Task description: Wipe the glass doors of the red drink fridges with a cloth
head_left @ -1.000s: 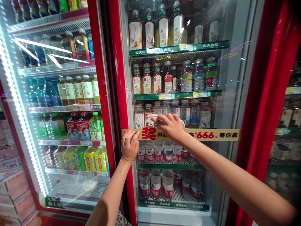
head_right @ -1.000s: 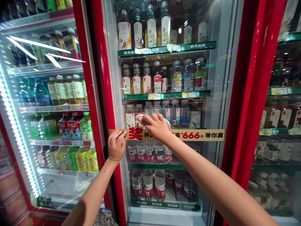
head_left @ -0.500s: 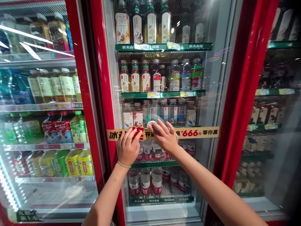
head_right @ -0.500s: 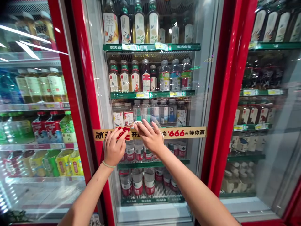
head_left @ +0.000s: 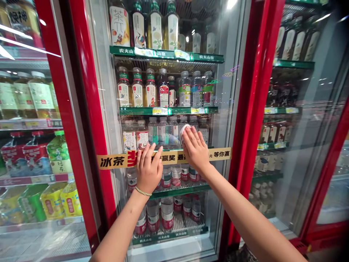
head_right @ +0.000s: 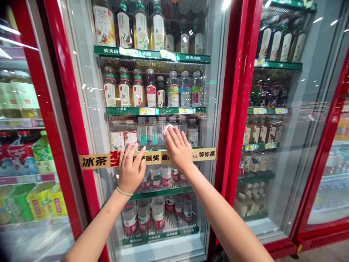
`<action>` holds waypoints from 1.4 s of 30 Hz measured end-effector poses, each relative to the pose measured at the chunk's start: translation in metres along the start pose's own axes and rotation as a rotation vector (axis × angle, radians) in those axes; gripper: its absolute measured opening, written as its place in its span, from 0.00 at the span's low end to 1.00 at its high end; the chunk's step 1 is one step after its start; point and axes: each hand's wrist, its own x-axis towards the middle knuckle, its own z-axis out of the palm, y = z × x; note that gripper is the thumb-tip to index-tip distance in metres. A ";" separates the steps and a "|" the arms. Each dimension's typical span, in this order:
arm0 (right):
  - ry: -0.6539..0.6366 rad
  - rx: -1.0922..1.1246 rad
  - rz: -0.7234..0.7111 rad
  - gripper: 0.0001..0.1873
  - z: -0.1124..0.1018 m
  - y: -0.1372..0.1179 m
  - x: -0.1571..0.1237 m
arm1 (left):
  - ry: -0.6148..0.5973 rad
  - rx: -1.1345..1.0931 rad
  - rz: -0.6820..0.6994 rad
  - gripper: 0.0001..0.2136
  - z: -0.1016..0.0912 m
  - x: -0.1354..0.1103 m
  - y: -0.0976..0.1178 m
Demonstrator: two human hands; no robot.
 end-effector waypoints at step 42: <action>0.036 -0.121 -0.319 0.30 -0.005 0.011 0.032 | 0.049 0.061 0.048 0.25 0.003 -0.015 -0.002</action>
